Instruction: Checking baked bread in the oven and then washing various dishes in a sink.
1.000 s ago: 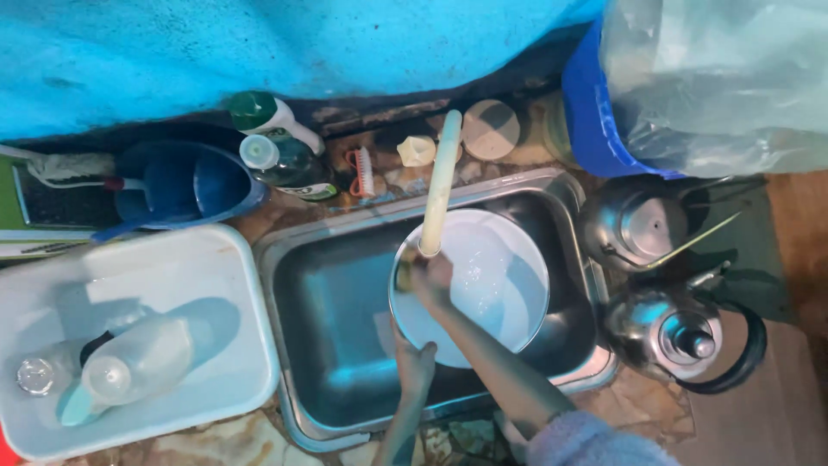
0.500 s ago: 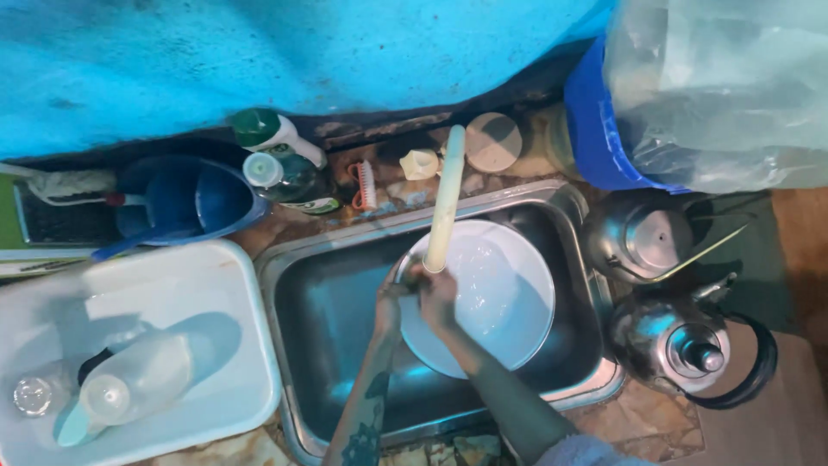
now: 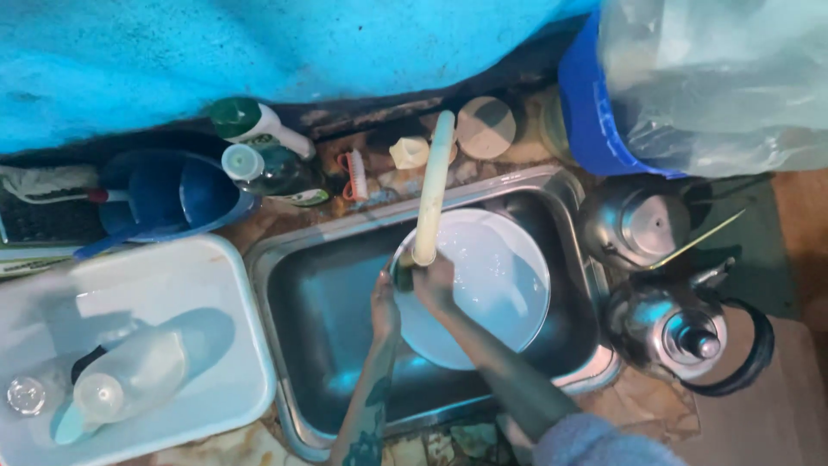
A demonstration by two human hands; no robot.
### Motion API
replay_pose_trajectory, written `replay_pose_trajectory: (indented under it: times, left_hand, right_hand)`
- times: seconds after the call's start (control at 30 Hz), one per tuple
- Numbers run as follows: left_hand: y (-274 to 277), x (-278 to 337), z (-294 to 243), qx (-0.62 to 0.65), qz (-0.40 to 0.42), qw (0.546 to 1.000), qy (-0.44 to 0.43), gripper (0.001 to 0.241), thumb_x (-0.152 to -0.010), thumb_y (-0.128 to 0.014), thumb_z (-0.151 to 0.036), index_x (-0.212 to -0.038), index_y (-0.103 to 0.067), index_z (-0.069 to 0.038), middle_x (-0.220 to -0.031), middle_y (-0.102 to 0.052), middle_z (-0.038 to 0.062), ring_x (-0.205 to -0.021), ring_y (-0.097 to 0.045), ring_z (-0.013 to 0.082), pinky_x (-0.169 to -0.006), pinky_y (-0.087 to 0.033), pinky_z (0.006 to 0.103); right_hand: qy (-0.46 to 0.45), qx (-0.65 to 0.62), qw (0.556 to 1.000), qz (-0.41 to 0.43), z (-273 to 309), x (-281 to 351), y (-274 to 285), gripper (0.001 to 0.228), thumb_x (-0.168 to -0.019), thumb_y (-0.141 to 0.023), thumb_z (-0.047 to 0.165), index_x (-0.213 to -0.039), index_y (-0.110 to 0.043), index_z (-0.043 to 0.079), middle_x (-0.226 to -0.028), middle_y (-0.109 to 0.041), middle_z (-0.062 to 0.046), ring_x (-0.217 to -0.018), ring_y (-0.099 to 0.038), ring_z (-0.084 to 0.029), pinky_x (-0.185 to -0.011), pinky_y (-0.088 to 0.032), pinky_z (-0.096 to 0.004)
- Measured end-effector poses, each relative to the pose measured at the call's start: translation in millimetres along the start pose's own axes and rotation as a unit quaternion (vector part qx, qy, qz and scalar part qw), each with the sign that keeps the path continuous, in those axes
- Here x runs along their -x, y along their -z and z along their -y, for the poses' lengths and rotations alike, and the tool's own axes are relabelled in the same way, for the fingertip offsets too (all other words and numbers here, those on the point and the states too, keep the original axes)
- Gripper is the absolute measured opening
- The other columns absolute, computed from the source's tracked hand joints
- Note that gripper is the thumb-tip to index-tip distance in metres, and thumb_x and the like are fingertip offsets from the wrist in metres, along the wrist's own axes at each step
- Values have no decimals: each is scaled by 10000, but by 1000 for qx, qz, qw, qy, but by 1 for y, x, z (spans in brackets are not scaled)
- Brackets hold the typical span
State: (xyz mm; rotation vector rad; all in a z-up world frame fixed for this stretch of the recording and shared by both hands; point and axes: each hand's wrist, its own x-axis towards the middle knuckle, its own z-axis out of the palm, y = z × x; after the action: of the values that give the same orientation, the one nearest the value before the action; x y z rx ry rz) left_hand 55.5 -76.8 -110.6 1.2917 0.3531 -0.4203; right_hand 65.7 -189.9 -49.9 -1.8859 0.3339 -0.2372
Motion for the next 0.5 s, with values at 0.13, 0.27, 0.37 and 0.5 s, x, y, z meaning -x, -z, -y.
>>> replay_pose_trajectory:
  times: [0.13,0.27,0.37,0.5]
  left_hand:
    - [8,-8,6,-27,-20,999,-5,549,-1127,-377,-403,-1458,-596,-23,-1192,-671,94,-1079,-550,171,-980,-419,343]
    - [-2,0,-9,-7,-15,999,28,532,-1130,-383,-383,-1456,-604,-26,-1176,-678,106,-1051,-562,179,-955,-442,345]
    - [-5,-13,-16,-47,-11,998,-35,514,-1110,-378,-374,-1406,-610,-22,-1248,-700,90,-1129,-627,150,-1016,-477,313]
    - [-7,-6,-23,-135,-31,988,-69,392,-1063,-511,-221,-1376,-621,-11,-1254,-706,92,-1134,-630,152,-1008,-483,318]
  right_hand:
    - [-325,-487,809,-62,-81,44,-44,185,-998,-589,44,-1063,-732,-52,-1003,-739,-86,-927,-686,-165,-846,-548,-345]
    - [7,63,993,97,-35,18,-4,258,-839,-578,10,-1058,-712,42,-916,-708,-151,-862,-705,-242,-743,-551,-368]
    - [-91,13,996,-4,-7,4,-4,83,-950,-598,72,-967,-679,62,-848,-722,-127,-785,-712,-228,-726,-545,-350]
    - [-52,-1,968,244,-27,46,28,112,-887,-605,78,-887,-715,100,-922,-698,-131,-848,-700,-281,-736,-538,-377]
